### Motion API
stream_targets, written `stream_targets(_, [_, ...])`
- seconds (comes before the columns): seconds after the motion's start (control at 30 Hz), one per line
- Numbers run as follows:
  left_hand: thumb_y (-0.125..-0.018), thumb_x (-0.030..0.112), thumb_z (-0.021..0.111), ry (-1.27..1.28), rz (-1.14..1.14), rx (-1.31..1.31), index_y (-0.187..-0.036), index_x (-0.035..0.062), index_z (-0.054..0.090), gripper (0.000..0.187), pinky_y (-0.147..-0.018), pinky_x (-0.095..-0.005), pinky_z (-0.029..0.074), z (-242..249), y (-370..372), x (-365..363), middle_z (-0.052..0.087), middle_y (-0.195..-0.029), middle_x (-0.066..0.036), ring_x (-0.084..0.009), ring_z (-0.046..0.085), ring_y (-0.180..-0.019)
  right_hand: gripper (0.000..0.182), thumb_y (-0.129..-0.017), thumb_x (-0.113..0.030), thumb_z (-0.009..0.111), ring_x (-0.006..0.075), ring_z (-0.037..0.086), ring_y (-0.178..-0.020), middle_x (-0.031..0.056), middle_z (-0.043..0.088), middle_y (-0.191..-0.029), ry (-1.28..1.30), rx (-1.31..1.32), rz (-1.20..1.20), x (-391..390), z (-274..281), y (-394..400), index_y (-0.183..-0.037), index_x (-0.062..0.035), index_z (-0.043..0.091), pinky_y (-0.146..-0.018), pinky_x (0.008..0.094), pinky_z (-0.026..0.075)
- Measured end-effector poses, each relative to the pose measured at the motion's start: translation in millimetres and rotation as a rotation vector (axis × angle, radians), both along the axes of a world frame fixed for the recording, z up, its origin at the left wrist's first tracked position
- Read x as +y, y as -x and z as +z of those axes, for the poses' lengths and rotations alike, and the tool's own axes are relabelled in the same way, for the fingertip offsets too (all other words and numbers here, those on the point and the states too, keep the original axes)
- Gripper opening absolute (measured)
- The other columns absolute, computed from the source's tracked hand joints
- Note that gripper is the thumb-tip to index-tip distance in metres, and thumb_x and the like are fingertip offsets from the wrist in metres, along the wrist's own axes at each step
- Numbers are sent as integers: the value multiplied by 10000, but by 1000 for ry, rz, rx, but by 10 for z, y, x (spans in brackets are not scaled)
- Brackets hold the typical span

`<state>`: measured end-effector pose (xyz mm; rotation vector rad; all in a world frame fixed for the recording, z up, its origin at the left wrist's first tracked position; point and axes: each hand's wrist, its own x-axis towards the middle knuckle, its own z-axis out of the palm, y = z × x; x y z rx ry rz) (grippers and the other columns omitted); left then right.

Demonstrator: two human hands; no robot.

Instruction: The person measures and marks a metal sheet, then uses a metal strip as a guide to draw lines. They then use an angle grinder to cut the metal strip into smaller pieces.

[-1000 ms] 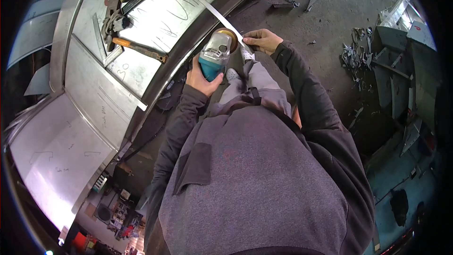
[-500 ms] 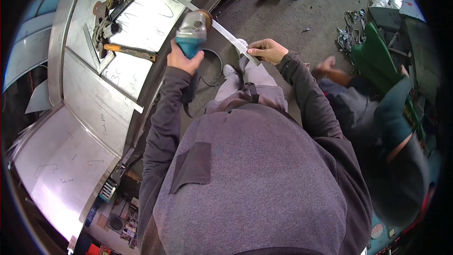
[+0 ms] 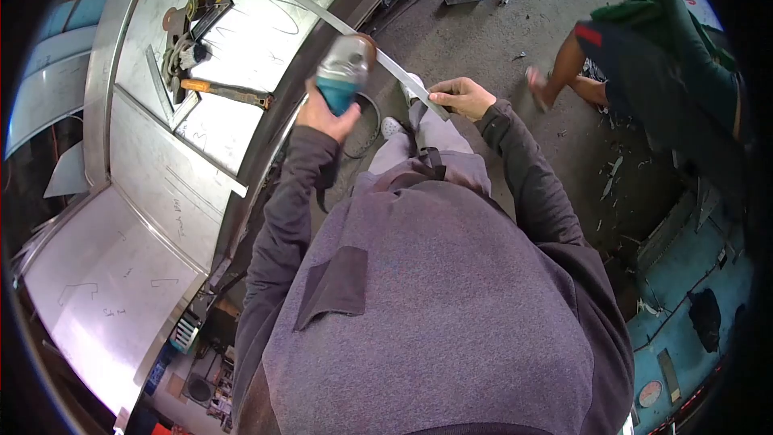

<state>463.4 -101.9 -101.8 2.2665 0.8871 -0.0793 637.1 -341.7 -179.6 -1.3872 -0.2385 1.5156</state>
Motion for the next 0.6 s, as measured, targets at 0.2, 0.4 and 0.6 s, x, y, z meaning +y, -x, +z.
stream_targets(0.2, [-647, 379, 726, 59, -160, 160, -1233, -44, 344, 817, -747, -466, 506, 93, 112, -360, 621, -858, -299, -434, 632, -800, 409, -884, -274, 625, 90, 529, -760, 29, 610, -893, 3, -133, 112, -111, -70, 35, -1136, 46, 590, -672, 226, 440])
stream_targets(0.4, [-633, 370, 741, -193, 76, -92, -1202, -9, 385, 771, -720, -454, 513, -17, 9, 237, 628, -865, -281, -442, 627, -798, 322, -926, -268, 551, 85, 516, -803, -11, 580, -878, 75, -214, 318, -587, 36, 4, -1073, 17, 587, -706, 248, 438])
stream_targets(0.6, [-636, 343, 758, -125, 16, -208, -1187, -22, 417, 744, -730, -436, 507, 165, 112, 321, 630, -878, -269, -420, 632, -811, 447, -911, -313, 529, 257, 629, -699, 165, 626, -869, 111, -474, 175, -218, 134, 203, -1197, 14, 425, -650, 393, 501])
